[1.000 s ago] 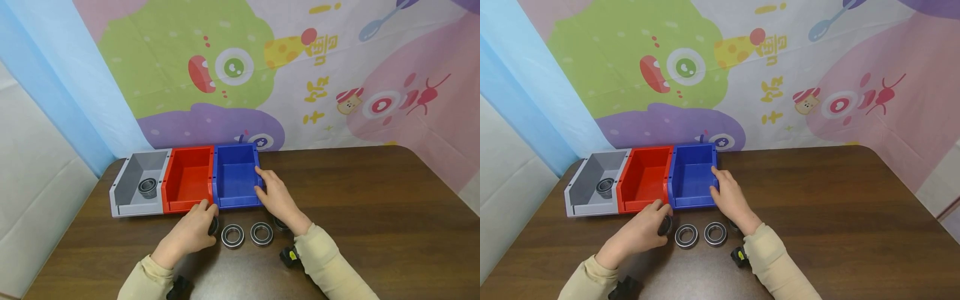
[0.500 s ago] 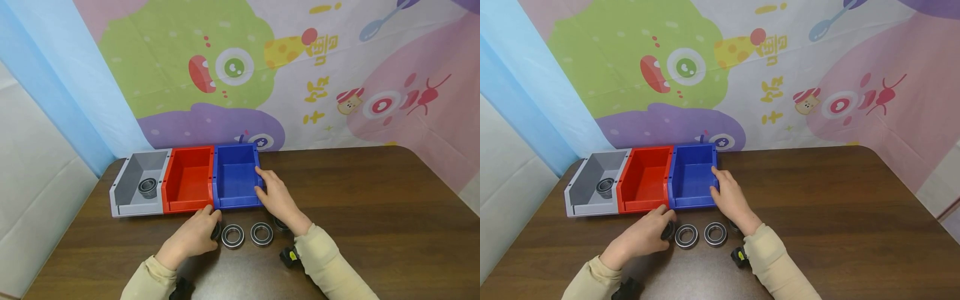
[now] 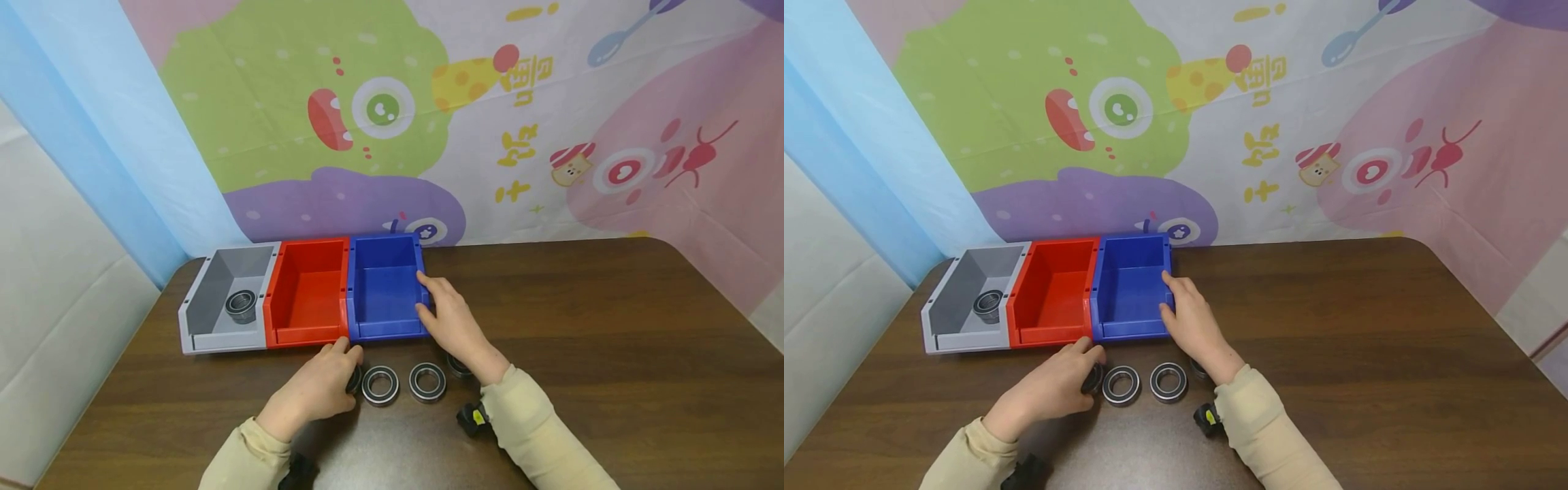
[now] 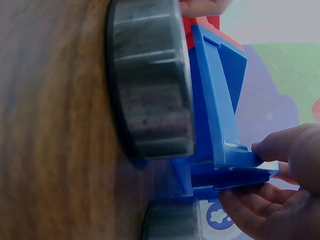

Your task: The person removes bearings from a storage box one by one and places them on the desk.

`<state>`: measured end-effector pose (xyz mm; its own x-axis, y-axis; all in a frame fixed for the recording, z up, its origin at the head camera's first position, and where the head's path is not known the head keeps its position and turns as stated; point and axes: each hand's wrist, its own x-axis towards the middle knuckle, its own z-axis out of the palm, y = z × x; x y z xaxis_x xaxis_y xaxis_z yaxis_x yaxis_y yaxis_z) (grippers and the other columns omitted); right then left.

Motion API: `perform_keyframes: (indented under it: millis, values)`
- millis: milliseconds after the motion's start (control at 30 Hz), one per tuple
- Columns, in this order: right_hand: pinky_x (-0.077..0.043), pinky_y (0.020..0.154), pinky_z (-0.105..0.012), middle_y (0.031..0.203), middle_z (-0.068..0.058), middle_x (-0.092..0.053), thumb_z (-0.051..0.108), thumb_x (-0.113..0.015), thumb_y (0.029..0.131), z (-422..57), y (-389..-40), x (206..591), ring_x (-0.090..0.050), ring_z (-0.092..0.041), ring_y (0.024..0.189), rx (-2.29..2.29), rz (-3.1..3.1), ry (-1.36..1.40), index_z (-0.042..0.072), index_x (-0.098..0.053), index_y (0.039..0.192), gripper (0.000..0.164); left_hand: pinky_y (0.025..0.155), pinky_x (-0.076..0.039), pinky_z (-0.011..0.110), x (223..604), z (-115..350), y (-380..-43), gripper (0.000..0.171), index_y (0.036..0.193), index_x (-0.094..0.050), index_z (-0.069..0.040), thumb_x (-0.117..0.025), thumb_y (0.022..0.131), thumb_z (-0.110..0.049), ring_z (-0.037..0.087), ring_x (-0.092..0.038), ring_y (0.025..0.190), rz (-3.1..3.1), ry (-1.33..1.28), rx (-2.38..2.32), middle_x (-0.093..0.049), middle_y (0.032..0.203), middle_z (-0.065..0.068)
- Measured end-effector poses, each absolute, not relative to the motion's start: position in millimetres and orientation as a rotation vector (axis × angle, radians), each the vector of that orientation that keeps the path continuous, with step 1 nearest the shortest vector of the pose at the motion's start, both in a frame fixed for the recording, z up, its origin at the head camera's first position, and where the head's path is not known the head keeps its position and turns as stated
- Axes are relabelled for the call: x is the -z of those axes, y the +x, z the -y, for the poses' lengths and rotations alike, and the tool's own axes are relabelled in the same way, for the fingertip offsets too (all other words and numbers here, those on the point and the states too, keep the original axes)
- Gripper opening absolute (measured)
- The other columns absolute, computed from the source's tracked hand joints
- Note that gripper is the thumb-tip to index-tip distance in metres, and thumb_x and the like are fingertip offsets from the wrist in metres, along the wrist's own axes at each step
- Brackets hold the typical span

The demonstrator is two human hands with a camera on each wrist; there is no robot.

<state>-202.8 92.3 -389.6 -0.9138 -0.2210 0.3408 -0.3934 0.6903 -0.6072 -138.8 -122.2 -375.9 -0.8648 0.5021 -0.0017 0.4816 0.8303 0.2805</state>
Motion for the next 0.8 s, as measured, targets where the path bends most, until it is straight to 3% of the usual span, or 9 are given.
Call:
perform_keyframes:
  millis: [800]
  values:
    - [-0.044, 0.093, -0.038, 0.122, -0.015, -0.053, 0.01, -0.058, 0.086, -92.4, -203.9, 391.4, -0.054, -0.026, 0.109, -1.023, 2.657, 0.491, 0.001, -0.044, 0.133, 0.05, 0.062, -0.042, 0.034, 378.5, 120.2, -138.9, 0.038, 0.088, -0.054, -0.005, -0.075, 0.056, -0.004, 0.025, -0.046, 0.075, -2.934, 0.795, -0.37, -0.047, 0.082, 0.007]
